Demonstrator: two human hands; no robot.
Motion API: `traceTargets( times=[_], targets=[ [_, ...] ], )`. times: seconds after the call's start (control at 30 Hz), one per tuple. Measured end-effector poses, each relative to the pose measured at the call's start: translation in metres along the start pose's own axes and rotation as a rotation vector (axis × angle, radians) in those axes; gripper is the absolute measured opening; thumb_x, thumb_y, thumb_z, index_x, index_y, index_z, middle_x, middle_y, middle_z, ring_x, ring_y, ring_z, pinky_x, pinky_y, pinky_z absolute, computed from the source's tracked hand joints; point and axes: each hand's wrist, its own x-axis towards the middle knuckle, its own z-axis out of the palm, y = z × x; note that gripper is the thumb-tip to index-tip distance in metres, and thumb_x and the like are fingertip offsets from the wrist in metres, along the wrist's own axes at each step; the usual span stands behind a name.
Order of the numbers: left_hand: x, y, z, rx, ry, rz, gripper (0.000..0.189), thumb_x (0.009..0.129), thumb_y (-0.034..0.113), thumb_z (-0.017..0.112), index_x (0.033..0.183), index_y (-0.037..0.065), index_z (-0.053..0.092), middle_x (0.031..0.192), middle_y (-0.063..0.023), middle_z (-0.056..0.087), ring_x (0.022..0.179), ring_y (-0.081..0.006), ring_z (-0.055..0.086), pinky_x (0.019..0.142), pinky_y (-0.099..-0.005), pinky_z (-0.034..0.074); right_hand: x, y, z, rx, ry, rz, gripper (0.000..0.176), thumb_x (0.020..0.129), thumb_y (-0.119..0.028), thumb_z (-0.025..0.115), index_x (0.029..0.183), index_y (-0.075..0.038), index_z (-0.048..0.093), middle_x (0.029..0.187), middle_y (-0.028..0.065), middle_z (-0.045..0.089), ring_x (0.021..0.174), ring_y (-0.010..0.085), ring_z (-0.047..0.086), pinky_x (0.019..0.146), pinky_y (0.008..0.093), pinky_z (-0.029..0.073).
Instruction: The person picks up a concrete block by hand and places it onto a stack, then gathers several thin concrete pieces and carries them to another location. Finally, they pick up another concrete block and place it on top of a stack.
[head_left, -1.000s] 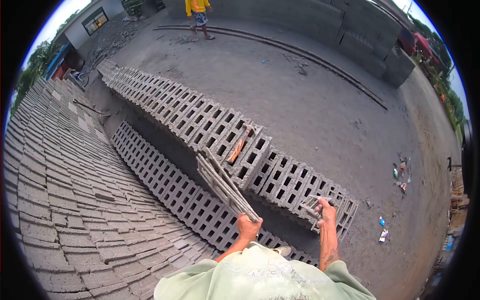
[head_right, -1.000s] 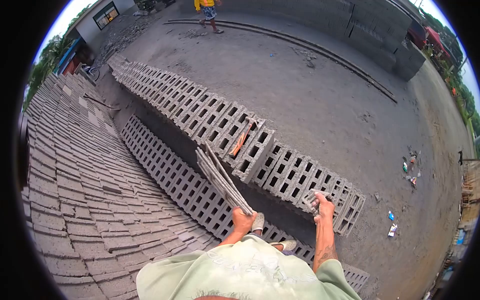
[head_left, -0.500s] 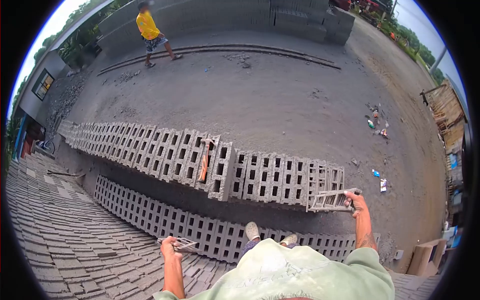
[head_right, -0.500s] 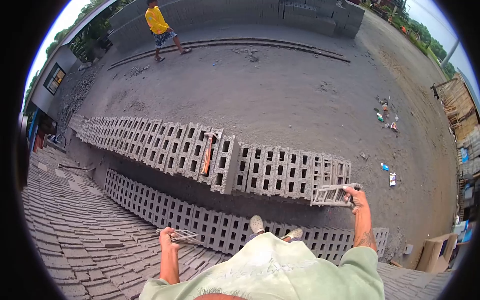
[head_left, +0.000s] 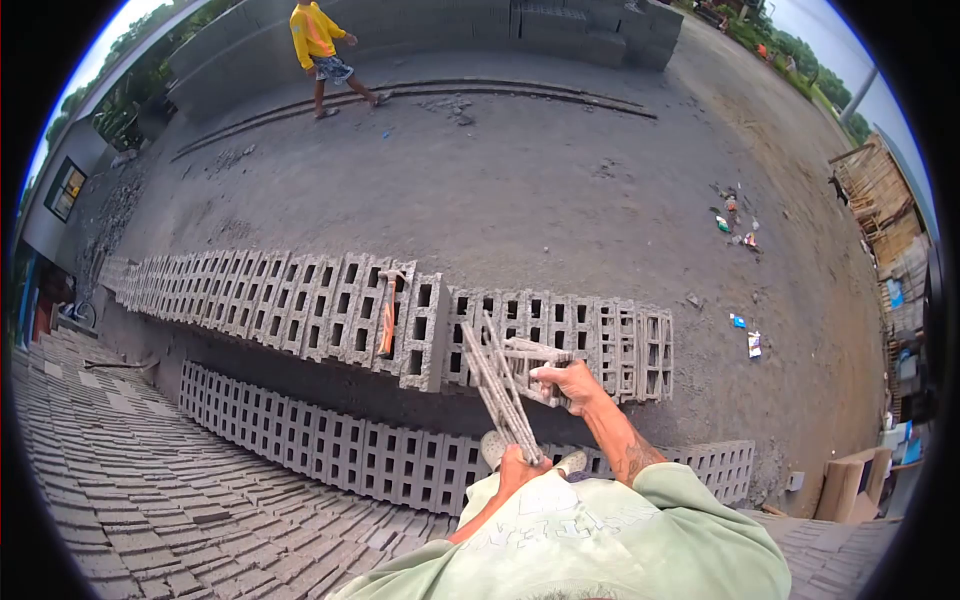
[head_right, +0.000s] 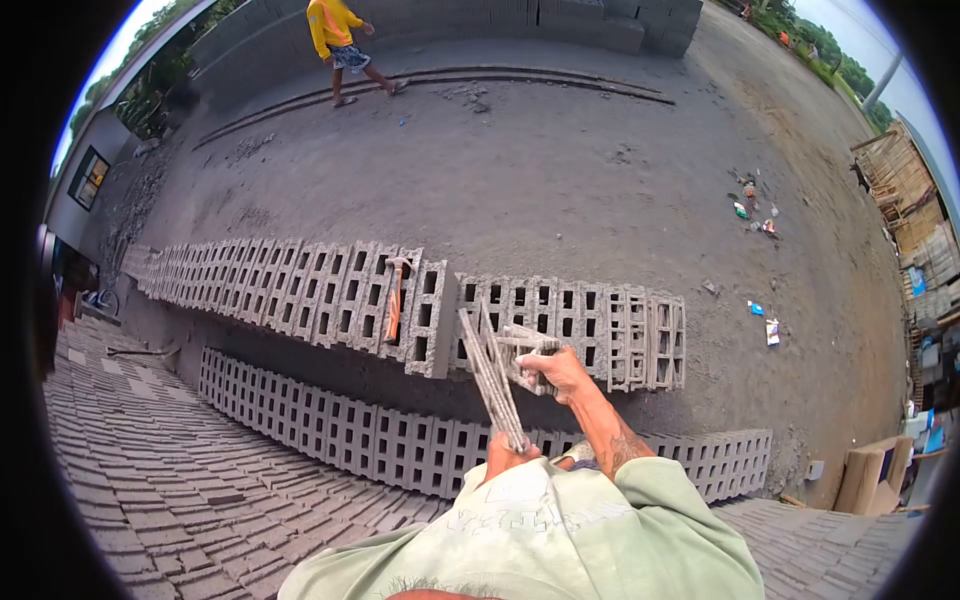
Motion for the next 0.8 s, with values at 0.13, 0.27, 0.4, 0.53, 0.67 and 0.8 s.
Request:
traceTargets(
  times=[0.13,0.27,0.4,0.53,0.67,0.8],
  targets=[
    [0.004,0.020,-0.039,-0.083,0.027,-0.040,0.017,0.062,0.008,0.069,0.061,0.004,0.053,0.056,-0.0036,0.054,0.053,-0.0123,0.052,0.052,-0.0294,0.043,-0.042,-0.055,-0.038,-0.082,-0.157,-0.088,0.016,0.066,-0.008,0.075,0.073,-0.004,0.061,0.060,0.0024,0.057,0.049,0.0104,0.052,0.045,0.0251,0.041],
    [0.034,0.035,-0.072,-0.041,0.039,-0.245,0.016,0.062,0.005,0.067,0.059,0.004,0.051,0.053,-0.0006,0.052,0.047,-0.0060,0.047,0.043,-0.0258,0.039,-0.047,-0.028,-0.071,0.147,-0.160,-0.055,0.023,0.067,-0.012,0.076,0.080,-0.003,0.060,0.065,0.0033,0.057,0.054,0.0120,0.056,0.050,0.0267,0.047],
    [0.054,0.036,-0.057,0.102,-0.004,-0.311,0.013,0.061,0.005,0.066,0.061,0.002,0.054,0.051,-0.0026,0.052,0.045,-0.0089,0.048,0.042,-0.0288,0.038,-0.036,0.025,-0.079,0.235,-0.139,0.076,0.027,0.071,-0.016,0.074,0.091,-0.004,0.061,0.074,0.0044,0.060,0.062,0.0144,0.059,0.056,0.0286,0.049],
    [0.057,0.061,-0.026,0.204,-0.075,-0.329,0.013,0.063,0.010,0.066,0.062,0.002,0.056,0.053,-0.0043,0.055,0.045,-0.0108,0.051,0.044,-0.0282,0.040,-0.049,0.069,-0.083,0.439,-0.206,0.177,0.023,0.074,-0.012,0.072,0.092,-0.007,0.058,0.087,0.0076,0.062,0.081,0.0214,0.064,0.060,0.0324,0.052],
    [0.064,0.068,0.006,0.260,-0.149,-0.293,0.010,0.068,0.012,0.063,0.069,0.003,0.062,0.058,-0.0063,0.061,0.056,-0.0124,0.060,0.052,-0.0271,0.045,-0.063,0.099,-0.092,0.705,-0.391,0.212,0.021,0.079,-0.005,0.064,0.098,-0.007,0.056,0.124,0.0220,0.050,0.118,0.0287,0.048,0.084,0.0387,0.047],
    [0.052,0.094,0.037,0.396,-0.161,-0.167,0.017,0.068,0.014,0.064,0.078,0.000,0.065,0.064,-0.0121,0.064,0.061,-0.0182,0.063,0.060,-0.0320,0.048,-0.069,0.106,-0.090,0.723,-0.504,0.153,0.034,0.081,-0.015,0.065,0.111,-0.006,0.053,0.114,0.0114,0.058,0.105,0.0233,0.056,0.089,0.0390,0.045]
  ],
)
